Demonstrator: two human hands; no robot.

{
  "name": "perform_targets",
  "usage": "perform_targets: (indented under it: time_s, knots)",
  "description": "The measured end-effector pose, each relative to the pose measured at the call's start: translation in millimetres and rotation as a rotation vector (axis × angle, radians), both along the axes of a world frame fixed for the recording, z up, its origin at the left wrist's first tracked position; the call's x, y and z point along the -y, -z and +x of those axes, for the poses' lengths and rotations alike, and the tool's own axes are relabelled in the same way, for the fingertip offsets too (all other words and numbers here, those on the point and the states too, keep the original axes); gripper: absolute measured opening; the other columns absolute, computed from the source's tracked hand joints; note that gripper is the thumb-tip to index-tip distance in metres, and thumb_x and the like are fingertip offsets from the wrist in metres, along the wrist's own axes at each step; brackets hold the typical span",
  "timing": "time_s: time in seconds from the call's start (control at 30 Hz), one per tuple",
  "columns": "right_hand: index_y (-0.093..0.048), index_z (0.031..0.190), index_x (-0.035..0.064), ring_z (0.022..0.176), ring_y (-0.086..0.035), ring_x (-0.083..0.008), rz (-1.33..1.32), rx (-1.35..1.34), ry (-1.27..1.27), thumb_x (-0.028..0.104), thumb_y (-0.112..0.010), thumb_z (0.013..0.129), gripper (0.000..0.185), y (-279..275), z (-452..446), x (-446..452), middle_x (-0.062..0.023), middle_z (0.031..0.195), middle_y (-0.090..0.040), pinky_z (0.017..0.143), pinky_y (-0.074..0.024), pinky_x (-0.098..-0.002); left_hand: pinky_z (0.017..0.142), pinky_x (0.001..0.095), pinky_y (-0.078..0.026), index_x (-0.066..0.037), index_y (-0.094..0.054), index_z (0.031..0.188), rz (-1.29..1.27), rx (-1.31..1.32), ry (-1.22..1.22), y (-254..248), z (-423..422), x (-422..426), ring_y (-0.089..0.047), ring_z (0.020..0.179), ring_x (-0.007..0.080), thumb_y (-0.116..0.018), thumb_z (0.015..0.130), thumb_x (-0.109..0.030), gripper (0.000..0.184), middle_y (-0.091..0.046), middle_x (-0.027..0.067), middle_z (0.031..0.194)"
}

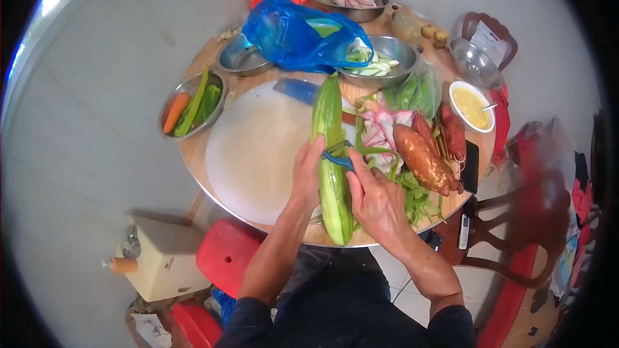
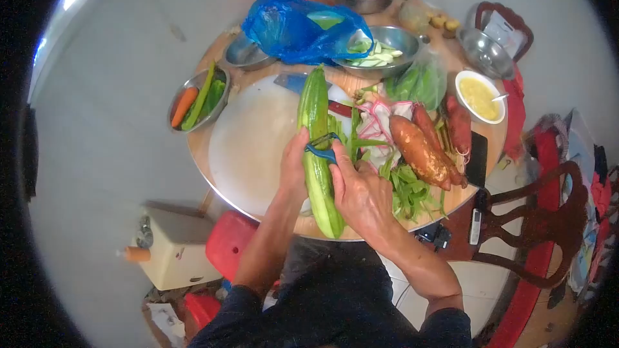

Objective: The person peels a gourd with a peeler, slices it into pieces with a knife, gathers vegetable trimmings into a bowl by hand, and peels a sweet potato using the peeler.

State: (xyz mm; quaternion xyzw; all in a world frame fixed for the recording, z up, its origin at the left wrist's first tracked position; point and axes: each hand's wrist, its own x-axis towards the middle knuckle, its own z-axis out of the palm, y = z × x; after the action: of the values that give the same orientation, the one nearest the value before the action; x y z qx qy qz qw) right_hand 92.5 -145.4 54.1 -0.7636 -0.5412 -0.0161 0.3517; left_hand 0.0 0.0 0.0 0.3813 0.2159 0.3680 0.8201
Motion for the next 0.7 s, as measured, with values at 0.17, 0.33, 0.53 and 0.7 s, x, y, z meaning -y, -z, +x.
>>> perform_targets:
  time_s: [0.17,0.33,0.53,0.7]
  knots:
    - [-0.064,0.146,0.0079,0.068,-0.07,-0.0451,0.002,0.047,-0.012,0.017,-0.067,0.103,0.044,1,-1,8,-0.0263,0.086,-0.071,0.058,-0.0538,-0.052,0.081,0.0333,-0.059,0.001,-0.062,0.134,0.068,-0.054,-0.052,-8,4,8,-0.072,0.097,0.0183,-0.058,0.111,-0.037,0.045,-0.072,0.0112,0.115]
    - [-0.065,0.144,0.0073,0.066,-0.069,-0.0446,-0.146,-0.051,-0.07,0.016,-0.068,0.102,0.042,14,-21,46,-0.0267,0.085,-0.07,0.059,-0.0536,-0.052,0.07,0.0344,-0.058,-0.003,-0.064,0.122,0.016,-0.063,-0.138,-18,-6,-25,-0.069,0.082,0.0182,-0.06,0.109,-0.043,0.043,-0.07,0.0096,0.1]
    - [-0.064,0.143,0.0064,0.072,-0.072,-0.0456,-0.285,-0.169,-0.195,0.016,-0.067,0.103,0.042,36,1,96,-0.025,0.088,-0.073,0.065,-0.0569,-0.0511,0.068,0.0362,-0.057,-0.004,-0.065,0.118,0.023,-0.031,-0.235,-36,-9,-62,-0.067,0.08,0.0211,-0.062,0.105,-0.05,0.048,-0.068,0.0109,0.095]
    - [-0.061,0.144,0.001,0.089,-0.077,-0.0401,0.073,-0.512,-0.027,0.019,-0.075,0.099,0.05,9,11,49,-0.0254,0.104,-0.076,0.078,-0.0604,-0.0427,0.076,0.0403,-0.057,-0.004,-0.063,0.123,-0.018,-0.024,-0.038,-26,-2,-67,-0.067,0.087,0.0218,-0.066,0.102,-0.046,0.048,-0.067,0.0099,0.098]
